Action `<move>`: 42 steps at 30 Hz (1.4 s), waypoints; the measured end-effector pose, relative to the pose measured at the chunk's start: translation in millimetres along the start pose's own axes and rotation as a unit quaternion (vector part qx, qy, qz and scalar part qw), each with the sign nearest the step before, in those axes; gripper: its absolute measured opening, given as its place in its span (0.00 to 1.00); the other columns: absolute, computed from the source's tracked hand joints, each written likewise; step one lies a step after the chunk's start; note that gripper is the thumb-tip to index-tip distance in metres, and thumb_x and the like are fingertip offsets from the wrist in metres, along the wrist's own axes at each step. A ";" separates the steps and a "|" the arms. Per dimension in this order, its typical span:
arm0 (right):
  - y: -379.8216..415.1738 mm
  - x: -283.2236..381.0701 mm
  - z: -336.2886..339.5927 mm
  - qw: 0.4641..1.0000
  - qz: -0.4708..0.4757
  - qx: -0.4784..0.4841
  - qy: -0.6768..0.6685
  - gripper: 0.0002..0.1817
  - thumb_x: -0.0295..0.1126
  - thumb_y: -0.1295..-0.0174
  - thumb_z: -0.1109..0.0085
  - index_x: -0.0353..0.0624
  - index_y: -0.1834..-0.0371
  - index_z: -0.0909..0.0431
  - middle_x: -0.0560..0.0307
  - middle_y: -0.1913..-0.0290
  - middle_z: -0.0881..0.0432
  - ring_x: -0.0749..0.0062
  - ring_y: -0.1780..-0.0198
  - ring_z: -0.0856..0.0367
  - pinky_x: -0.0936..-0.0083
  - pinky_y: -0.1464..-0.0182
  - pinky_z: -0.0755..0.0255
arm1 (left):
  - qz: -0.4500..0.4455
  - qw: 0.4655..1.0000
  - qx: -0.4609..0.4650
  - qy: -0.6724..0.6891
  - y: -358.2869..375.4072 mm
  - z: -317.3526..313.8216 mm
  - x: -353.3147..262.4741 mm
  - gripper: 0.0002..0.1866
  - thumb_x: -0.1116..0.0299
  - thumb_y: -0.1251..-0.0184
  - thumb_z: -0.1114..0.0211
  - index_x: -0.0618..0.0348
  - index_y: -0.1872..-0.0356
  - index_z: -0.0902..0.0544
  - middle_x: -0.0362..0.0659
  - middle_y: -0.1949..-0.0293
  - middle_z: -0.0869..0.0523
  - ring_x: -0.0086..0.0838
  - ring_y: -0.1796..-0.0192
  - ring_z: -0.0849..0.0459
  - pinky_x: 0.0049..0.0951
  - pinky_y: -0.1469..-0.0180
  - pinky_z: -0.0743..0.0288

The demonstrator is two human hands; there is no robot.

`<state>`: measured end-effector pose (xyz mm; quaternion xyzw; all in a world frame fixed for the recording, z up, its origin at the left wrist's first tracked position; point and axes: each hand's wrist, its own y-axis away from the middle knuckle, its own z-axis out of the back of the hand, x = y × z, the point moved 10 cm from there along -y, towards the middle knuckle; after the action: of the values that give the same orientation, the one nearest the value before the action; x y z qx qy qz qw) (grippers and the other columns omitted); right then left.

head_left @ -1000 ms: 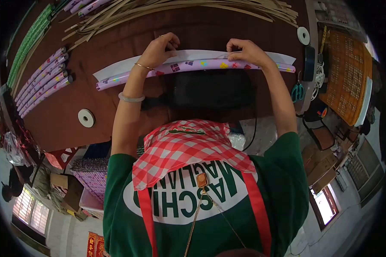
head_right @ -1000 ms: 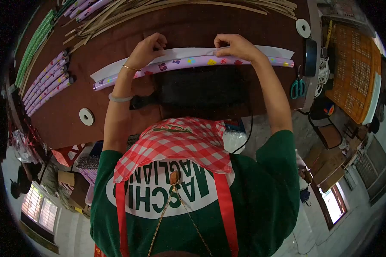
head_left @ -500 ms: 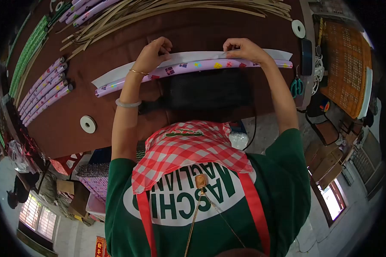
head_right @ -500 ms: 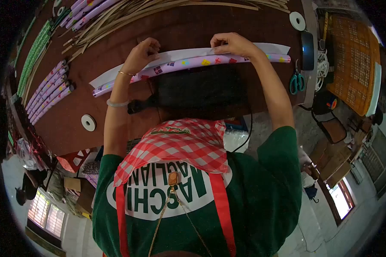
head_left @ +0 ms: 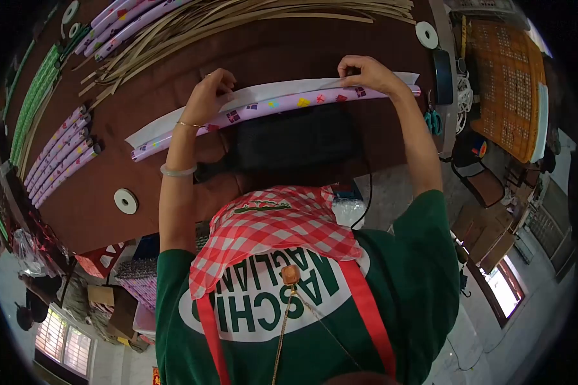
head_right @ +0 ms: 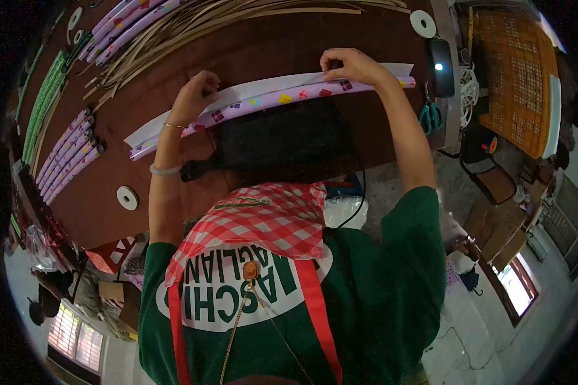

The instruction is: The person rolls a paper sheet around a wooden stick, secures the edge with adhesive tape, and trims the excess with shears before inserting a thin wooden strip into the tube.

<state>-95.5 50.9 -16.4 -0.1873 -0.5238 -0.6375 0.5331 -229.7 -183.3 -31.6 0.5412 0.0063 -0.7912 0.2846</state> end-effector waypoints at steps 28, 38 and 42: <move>53.5 -27.2 60.7 0.955 0.032 -0.242 0.168 0.19 0.32 0.50 0.39 0.50 0.52 0.25 0.59 0.54 0.25 0.63 0.49 0.28 0.65 0.45 0.40 | -0.031 0.996 -0.078 -0.037 21.7 5.5 -27.1 0.15 0.82 0.49 0.39 0.60 0.58 0.21 0.44 0.63 0.18 0.29 0.63 0.20 0.26 0.58 0.26; 30.2 -37.4 47.2 0.986 0.005 -0.097 0.133 0.10 0.25 0.51 0.41 0.44 0.63 0.25 0.61 0.72 0.29 0.70 0.65 0.30 0.72 0.60 0.36 | -0.016 0.993 -0.120 -0.005 26.4 8.0 -18.1 0.16 0.83 0.48 0.40 0.60 0.57 0.21 0.44 0.63 0.18 0.29 0.61 0.19 0.26 0.56 0.26; 29.3 -39.9 44.4 0.991 0.005 -0.080 0.112 0.07 0.25 0.50 0.41 0.42 0.67 0.25 0.61 0.72 0.29 0.70 0.69 0.30 0.72 0.64 0.36 | -0.021 0.993 -0.118 -0.022 26.4 7.7 -22.2 0.16 0.83 0.49 0.40 0.59 0.56 0.21 0.45 0.63 0.18 0.30 0.61 0.19 0.26 0.56 0.26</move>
<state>-69.6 112.1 -17.5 -0.1598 -0.4073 -0.6917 0.5745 -218.6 -198.0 -1.4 0.4861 0.1052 -0.8024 0.3297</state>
